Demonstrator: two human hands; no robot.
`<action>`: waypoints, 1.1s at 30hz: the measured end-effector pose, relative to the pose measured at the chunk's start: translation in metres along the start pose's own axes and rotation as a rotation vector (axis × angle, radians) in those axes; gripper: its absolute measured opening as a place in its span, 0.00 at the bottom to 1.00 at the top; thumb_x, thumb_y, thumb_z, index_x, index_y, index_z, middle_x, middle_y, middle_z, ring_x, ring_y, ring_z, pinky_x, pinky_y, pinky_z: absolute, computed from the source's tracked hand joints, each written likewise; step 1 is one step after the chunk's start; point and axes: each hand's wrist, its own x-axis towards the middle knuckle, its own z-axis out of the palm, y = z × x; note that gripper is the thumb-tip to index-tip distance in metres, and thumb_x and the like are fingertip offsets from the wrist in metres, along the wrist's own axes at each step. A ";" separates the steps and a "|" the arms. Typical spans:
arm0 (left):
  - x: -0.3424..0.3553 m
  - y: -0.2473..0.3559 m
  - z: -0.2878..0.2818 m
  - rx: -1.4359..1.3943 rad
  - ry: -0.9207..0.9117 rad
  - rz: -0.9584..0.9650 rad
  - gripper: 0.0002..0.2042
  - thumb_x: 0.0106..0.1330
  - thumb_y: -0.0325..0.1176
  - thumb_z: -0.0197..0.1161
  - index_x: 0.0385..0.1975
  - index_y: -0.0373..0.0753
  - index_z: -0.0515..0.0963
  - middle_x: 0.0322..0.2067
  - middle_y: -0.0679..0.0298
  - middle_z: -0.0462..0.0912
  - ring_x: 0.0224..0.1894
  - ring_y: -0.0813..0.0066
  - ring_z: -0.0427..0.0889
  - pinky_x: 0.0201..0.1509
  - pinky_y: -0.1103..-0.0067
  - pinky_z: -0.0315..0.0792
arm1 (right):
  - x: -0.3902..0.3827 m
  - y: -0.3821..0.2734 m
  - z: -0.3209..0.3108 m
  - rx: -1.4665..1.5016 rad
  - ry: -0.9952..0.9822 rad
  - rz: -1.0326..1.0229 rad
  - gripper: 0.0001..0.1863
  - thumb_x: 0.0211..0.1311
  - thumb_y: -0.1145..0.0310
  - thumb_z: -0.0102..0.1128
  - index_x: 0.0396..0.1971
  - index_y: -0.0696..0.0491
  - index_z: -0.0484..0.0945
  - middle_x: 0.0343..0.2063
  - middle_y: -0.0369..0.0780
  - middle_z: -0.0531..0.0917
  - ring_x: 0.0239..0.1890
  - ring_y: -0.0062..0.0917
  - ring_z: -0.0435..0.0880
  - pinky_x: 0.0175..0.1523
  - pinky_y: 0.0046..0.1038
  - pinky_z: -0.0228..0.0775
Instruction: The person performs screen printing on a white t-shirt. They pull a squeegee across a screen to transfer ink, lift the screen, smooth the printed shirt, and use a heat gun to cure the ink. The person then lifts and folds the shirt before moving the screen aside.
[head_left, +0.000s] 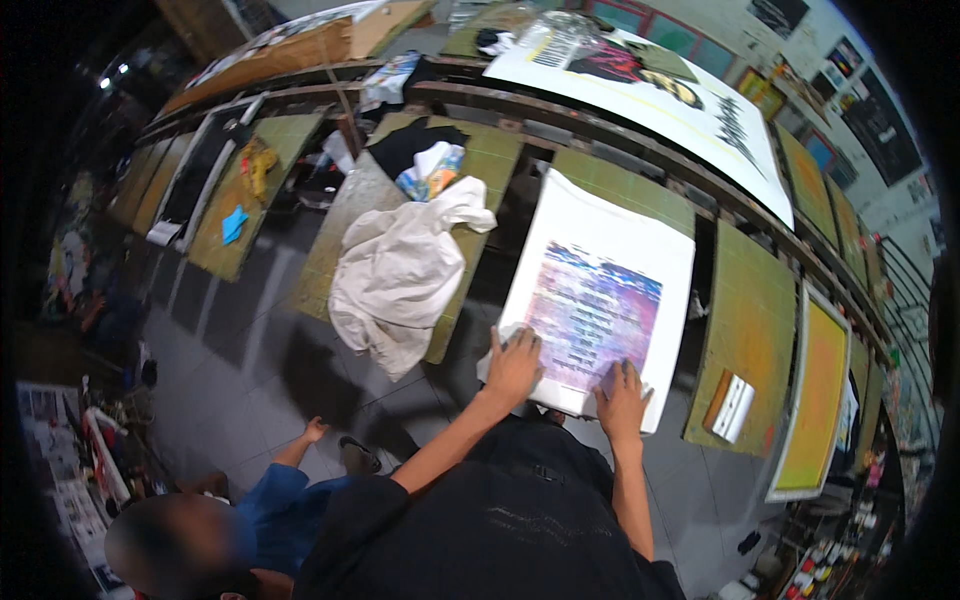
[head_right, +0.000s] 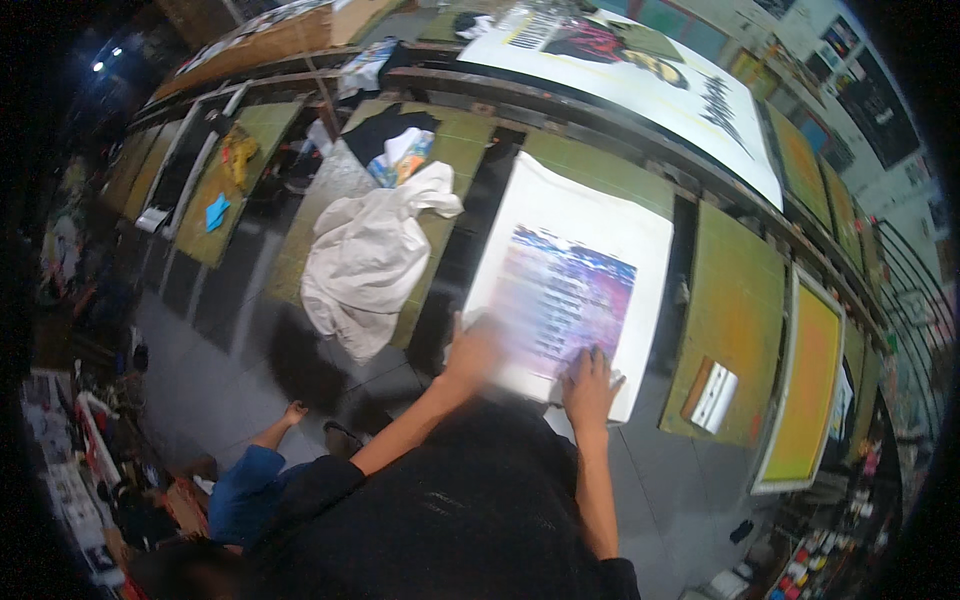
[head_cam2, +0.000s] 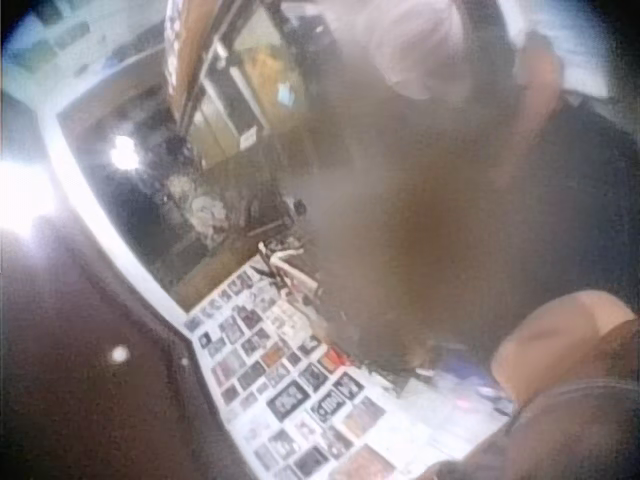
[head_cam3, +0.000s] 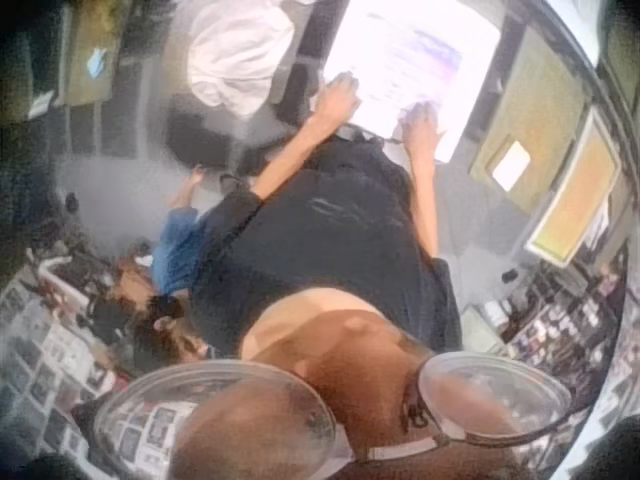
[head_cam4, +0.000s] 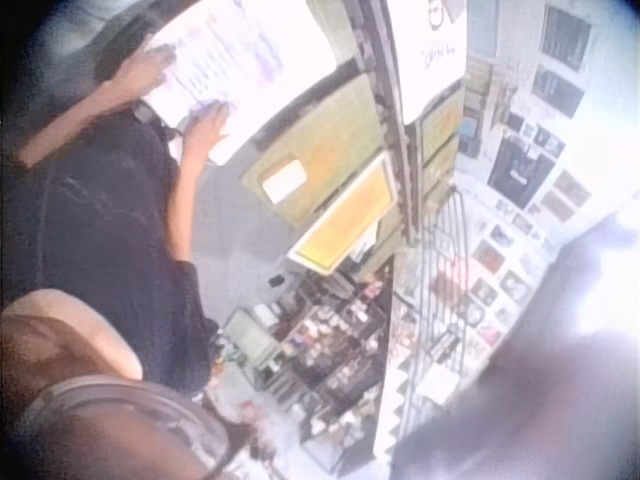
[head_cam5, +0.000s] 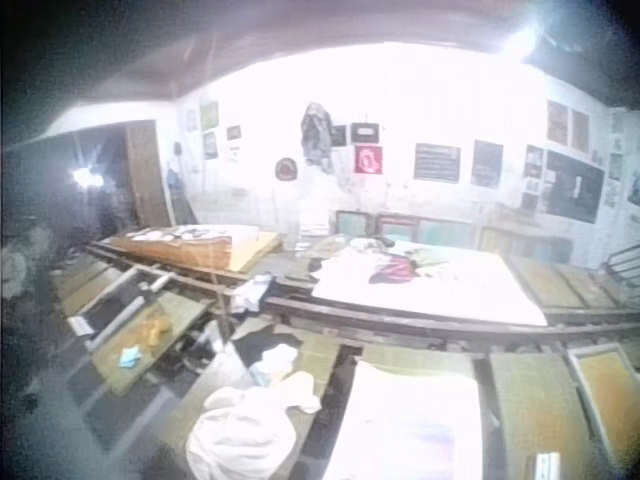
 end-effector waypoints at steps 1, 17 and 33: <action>0.000 0.002 -0.004 -0.023 -0.026 -0.012 0.29 0.66 0.44 0.68 0.64 0.37 0.74 0.66 0.53 0.72 0.72 0.59 0.69 0.75 0.36 0.50 | 0.000 0.000 0.000 0.006 -0.005 0.002 0.36 0.66 0.57 0.67 0.70 0.53 0.67 0.74 0.47 0.64 0.76 0.46 0.60 0.74 0.70 0.45; -0.002 -0.008 0.009 -0.119 0.068 0.005 0.26 0.66 0.36 0.63 0.65 0.36 0.74 0.67 0.55 0.71 0.73 0.62 0.68 0.76 0.38 0.51 | 0.000 -0.018 0.010 0.024 0.037 0.070 0.37 0.66 0.60 0.67 0.72 0.55 0.65 0.76 0.47 0.61 0.77 0.47 0.58 0.73 0.70 0.50; 0.003 -0.002 -0.005 -0.279 -0.115 -0.133 0.29 0.67 0.40 0.67 0.67 0.37 0.71 0.69 0.54 0.70 0.74 0.60 0.66 0.76 0.37 0.48 | -0.002 -0.015 0.017 0.044 0.101 0.059 0.37 0.66 0.58 0.66 0.72 0.57 0.66 0.76 0.49 0.62 0.76 0.51 0.59 0.73 0.71 0.48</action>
